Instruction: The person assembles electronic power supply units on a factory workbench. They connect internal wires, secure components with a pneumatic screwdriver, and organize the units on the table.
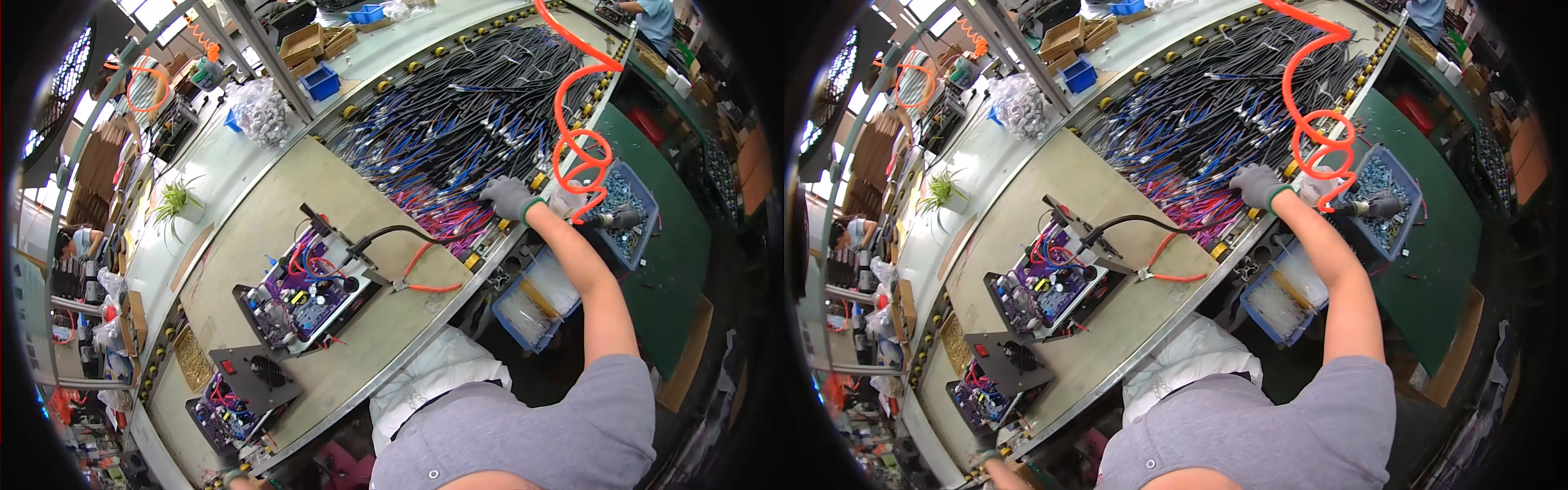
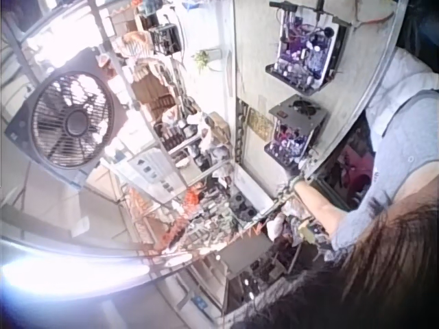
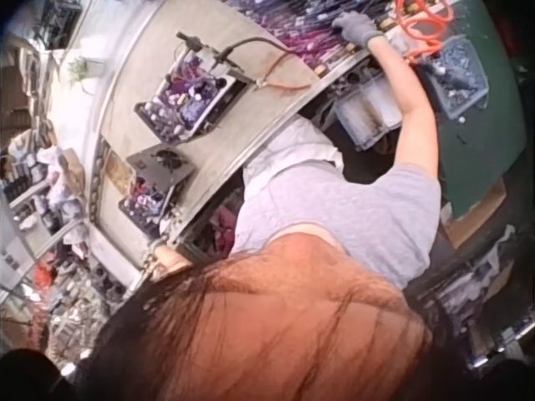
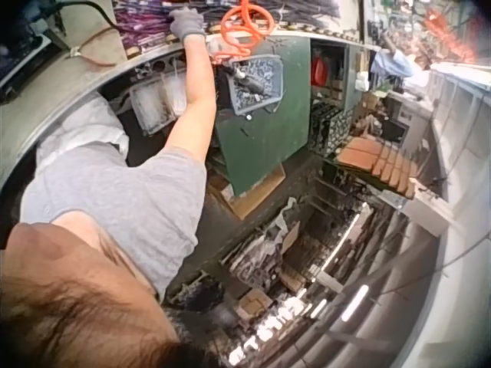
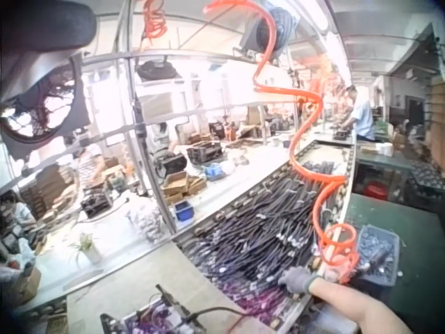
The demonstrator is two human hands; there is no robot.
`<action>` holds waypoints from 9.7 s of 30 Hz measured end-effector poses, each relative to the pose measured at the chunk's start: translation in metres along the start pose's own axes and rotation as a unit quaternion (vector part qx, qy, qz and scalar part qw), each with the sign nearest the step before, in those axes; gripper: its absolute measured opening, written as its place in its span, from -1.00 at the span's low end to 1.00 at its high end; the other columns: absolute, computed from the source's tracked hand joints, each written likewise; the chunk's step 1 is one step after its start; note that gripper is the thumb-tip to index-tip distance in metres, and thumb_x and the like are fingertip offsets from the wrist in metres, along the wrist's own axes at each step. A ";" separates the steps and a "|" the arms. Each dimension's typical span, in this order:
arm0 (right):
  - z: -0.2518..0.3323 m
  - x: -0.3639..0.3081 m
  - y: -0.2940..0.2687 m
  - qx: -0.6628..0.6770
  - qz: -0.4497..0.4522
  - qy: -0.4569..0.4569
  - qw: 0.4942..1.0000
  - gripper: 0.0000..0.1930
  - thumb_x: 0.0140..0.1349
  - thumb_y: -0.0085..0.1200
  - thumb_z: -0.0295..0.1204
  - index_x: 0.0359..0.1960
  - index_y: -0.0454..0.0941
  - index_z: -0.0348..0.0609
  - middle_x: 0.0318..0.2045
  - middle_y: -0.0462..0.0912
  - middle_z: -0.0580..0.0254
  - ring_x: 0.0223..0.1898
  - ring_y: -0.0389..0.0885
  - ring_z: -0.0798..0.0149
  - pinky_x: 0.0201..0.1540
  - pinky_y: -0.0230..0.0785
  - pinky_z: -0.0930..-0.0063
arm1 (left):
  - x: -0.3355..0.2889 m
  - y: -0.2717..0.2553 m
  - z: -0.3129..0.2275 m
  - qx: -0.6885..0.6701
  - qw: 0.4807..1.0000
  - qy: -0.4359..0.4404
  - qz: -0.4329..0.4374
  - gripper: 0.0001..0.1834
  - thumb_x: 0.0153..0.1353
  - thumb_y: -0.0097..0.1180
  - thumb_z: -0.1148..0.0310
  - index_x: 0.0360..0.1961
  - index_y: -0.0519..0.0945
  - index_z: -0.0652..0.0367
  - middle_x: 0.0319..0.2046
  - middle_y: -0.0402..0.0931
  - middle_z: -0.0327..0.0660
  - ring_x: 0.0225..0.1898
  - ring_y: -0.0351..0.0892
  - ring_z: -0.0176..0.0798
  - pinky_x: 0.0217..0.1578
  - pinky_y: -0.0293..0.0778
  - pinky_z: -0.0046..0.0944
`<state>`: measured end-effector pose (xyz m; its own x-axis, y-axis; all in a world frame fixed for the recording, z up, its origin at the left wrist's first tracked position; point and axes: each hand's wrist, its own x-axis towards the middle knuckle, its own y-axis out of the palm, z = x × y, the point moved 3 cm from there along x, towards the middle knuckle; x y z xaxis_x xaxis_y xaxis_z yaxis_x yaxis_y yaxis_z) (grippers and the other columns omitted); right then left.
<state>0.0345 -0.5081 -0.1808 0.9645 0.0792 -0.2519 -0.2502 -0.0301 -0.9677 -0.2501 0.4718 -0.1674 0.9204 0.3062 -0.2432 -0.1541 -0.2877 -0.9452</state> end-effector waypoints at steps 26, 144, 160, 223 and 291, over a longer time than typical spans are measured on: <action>0.299 -0.129 -0.219 0.622 0.006 -0.334 0.709 -0.75 0.33 0.04 -0.35 -0.04 0.49 -0.20 -0.42 0.45 0.44 -0.40 0.44 0.51 -0.33 0.34 0.62 | 0.013 0.097 -0.175 -0.334 0.914 -0.051 -0.222 -0.59 0.31 0.04 0.25 0.11 0.49 0.23 -0.08 0.52 -0.20 -0.06 0.45 -0.32 0.03 0.36 -0.29; 0.444 -0.059 -0.138 0.375 -0.078 -0.401 0.832 -0.38 0.21 0.09 -0.28 0.22 0.21 -0.40 -0.04 0.48 -0.20 -0.13 0.58 -0.17 -0.15 0.47 0.11 | 0.014 -0.074 -0.429 -0.016 0.960 0.257 -0.106 -0.83 0.08 0.16 0.29 -0.53 0.58 0.16 -0.57 0.52 -0.08 -0.49 0.57 0.03 -0.42 0.47 -0.02; 0.439 -0.059 -0.133 0.346 -0.132 -0.399 0.839 -0.40 0.22 0.11 -0.23 0.22 0.27 -0.31 -0.08 0.51 -0.15 -0.18 0.61 -0.13 -0.14 0.49 0.13 | 0.003 -0.070 -0.439 0.002 0.946 0.260 -0.192 -0.83 0.16 0.09 0.28 -0.47 0.59 0.12 -0.53 0.55 -0.11 -0.46 0.60 0.06 -0.43 0.49 -0.02; 0.124 -0.104 -0.009 0.130 -0.322 -0.102 0.932 -0.59 -0.07 0.21 -0.48 -0.09 0.50 -0.10 -0.10 0.54 0.15 -0.01 0.48 0.01 0.07 0.30 0.14 | -0.083 -0.032 -0.398 -0.041 0.870 0.193 -0.453 -0.65 0.13 0.15 0.50 -0.01 0.53 0.22 -0.02 0.47 -0.01 0.03 0.48 0.05 0.03 0.43 -0.02; 0.142 -0.082 -0.047 -0.012 0.011 -0.326 0.945 -0.10 -0.23 0.42 -0.08 0.23 0.32 -0.01 0.28 0.29 -0.08 0.32 0.22 -0.12 0.35 0.01 0.01 | -0.051 0.173 -0.602 -0.919 0.263 -0.068 0.285 -0.58 0.36 -0.01 0.02 0.10 0.52 0.01 -0.12 0.58 -0.26 -0.20 0.54 -0.27 -0.24 0.46 -0.25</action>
<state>-0.0448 -0.3719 -0.1164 0.6996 0.6758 -0.2321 -0.2603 -0.0614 -0.9636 -0.1071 -0.1398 -0.1876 0.8951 -0.2689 -0.3557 0.2969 -0.2356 0.9254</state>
